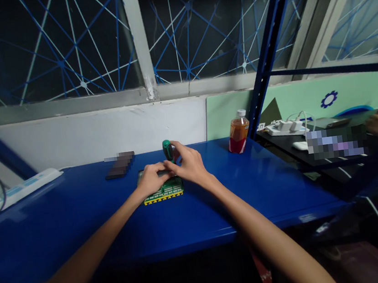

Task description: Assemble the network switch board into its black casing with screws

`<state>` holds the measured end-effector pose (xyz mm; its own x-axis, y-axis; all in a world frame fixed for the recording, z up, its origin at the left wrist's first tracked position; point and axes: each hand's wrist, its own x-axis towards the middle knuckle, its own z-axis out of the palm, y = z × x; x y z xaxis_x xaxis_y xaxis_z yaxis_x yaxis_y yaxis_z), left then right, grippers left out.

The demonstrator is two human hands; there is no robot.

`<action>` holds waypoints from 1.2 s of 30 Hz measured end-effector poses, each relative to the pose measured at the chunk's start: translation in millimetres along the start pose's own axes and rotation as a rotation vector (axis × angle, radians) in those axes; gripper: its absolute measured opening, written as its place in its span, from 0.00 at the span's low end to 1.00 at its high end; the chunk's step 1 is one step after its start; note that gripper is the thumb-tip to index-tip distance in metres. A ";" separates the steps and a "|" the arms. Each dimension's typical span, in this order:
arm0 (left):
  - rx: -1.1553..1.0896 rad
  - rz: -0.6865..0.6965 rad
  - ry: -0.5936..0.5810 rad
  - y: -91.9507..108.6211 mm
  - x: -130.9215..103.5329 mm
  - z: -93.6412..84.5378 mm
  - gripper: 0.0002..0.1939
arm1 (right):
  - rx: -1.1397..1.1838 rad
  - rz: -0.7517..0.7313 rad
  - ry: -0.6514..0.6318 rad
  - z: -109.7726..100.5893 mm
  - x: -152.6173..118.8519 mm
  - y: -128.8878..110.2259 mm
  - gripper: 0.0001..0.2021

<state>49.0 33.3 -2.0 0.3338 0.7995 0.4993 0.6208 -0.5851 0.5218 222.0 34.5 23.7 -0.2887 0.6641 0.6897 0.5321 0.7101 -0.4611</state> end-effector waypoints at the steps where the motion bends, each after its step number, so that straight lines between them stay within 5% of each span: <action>1: -0.002 0.003 -0.006 0.0 0.1 0.0 0.07 | -0.002 0.002 0.000 0.3 -0.1 0.4 0.26; 36: -0.038 0.029 -0.061 0.5 0.6 4.0 0.08 | 0.040 0.014 -0.040 -0.3 -1.5 -3.3 0.24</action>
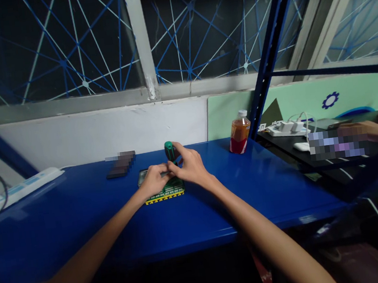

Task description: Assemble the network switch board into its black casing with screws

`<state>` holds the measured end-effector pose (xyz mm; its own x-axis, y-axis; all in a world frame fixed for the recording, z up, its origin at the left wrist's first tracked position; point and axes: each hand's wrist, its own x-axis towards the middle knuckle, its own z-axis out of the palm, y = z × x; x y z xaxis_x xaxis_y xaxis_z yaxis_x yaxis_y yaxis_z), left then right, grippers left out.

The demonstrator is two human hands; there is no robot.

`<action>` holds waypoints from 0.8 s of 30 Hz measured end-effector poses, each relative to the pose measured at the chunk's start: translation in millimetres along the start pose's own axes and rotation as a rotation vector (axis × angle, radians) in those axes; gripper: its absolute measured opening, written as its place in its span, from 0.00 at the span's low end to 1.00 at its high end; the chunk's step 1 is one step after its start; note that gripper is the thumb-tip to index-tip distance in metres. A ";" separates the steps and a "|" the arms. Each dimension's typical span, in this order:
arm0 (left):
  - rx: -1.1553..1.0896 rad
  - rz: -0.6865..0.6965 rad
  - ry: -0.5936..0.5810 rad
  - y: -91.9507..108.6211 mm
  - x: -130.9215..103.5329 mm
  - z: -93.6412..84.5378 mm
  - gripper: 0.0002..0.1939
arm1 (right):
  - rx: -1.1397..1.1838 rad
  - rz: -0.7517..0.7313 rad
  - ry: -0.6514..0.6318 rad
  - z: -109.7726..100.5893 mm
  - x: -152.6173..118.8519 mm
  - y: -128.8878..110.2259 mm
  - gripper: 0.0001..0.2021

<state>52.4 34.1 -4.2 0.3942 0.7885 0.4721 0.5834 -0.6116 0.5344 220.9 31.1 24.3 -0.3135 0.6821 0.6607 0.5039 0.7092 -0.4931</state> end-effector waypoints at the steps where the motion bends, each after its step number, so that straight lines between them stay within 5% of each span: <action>1: -0.008 -0.001 -0.001 -0.8 -0.1 0.4 0.08 | 0.001 0.000 -0.002 -0.5 0.2 0.3 0.24; 16: -0.061 -0.008 0.015 1.2 -3.4 3.8 0.11 | -0.002 0.014 0.055 0.6 2.4 5.1 0.22; 24: -0.012 0.009 0.028 2.9 -5.1 2.6 0.09 | 0.224 0.098 0.083 2.3 3.7 9.2 0.15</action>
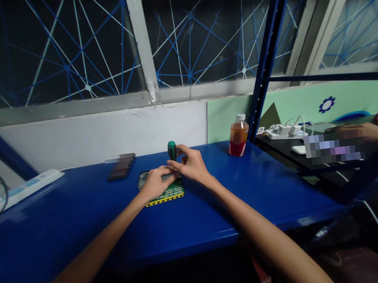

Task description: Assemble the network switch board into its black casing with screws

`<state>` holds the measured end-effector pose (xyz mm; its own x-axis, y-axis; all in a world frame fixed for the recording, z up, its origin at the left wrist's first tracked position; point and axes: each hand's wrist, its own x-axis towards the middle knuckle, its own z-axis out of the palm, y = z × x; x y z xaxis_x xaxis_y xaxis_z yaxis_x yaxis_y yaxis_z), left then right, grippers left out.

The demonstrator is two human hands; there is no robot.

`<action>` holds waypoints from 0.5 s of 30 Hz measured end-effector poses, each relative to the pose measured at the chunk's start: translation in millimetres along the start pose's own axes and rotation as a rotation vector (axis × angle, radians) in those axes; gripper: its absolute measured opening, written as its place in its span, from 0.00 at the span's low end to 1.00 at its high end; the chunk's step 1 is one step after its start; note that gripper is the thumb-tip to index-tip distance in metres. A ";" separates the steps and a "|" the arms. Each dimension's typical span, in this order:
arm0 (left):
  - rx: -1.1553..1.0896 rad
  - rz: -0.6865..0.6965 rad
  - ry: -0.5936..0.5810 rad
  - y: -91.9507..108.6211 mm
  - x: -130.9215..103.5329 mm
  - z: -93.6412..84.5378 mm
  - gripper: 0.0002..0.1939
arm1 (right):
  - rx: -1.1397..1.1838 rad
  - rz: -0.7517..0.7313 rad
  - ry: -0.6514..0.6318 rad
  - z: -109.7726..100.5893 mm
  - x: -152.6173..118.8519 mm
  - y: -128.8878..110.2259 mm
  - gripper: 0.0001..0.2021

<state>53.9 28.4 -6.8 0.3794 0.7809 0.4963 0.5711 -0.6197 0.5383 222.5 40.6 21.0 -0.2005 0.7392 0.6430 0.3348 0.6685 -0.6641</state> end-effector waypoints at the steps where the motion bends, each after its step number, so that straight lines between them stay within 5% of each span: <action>1: -0.003 0.013 0.000 0.4 -0.2 -0.5 0.10 | 0.032 0.017 0.022 -1.7 1.5 1.4 0.14; 6: 0.032 0.029 0.010 -2.8 -2.4 -2.3 0.12 | -0.028 0.056 0.225 -17.7 11.3 13.9 0.11; 15: 0.123 0.109 -0.025 -10.2 -6.1 2.9 0.08 | -0.285 0.101 0.166 -31.7 17.4 43.4 0.06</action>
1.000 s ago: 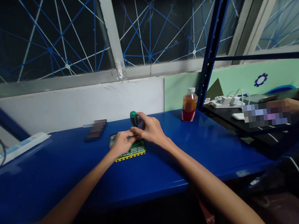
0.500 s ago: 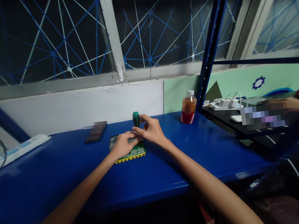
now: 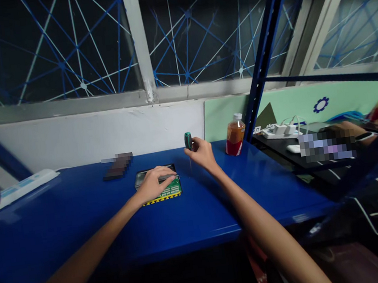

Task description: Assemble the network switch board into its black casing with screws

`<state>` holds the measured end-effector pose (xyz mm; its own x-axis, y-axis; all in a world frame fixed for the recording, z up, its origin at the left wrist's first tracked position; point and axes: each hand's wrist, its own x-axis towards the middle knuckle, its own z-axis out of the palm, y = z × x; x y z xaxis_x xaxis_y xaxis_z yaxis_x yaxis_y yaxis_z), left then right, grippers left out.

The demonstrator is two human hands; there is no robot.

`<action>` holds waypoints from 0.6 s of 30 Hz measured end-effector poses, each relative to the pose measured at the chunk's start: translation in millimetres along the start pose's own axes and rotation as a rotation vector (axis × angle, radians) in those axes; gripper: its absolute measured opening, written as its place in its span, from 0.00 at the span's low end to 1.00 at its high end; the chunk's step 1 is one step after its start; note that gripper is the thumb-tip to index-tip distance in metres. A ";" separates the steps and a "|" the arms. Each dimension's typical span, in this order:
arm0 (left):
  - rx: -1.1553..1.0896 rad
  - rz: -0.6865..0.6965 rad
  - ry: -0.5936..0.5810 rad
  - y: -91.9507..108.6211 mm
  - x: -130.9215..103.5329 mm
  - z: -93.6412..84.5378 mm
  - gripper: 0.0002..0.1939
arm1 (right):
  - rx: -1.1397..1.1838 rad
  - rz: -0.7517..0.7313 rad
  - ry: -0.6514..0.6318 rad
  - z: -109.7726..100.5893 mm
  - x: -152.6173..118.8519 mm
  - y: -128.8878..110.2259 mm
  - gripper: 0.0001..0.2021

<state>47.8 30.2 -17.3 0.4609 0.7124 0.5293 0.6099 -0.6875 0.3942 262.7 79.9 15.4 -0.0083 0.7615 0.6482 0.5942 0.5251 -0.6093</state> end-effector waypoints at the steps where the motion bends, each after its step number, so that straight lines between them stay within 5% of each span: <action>1: 0.003 0.000 0.002 0.0 0.0 0.0 0.08 | -0.003 -0.001 -0.006 1.2 -0.3 1.0 0.06; 18: 0.011 0.008 -0.037 2.6 -0.5 -1.9 0.08 | 0.008 -0.025 -0.047 9.2 -4.0 2.0 0.09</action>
<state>48.0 27.7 -15.1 0.4893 0.7117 0.5040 0.6130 -0.6917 0.3818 256.5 81.4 7.5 -0.0609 0.7651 0.6410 0.5866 0.5470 -0.5972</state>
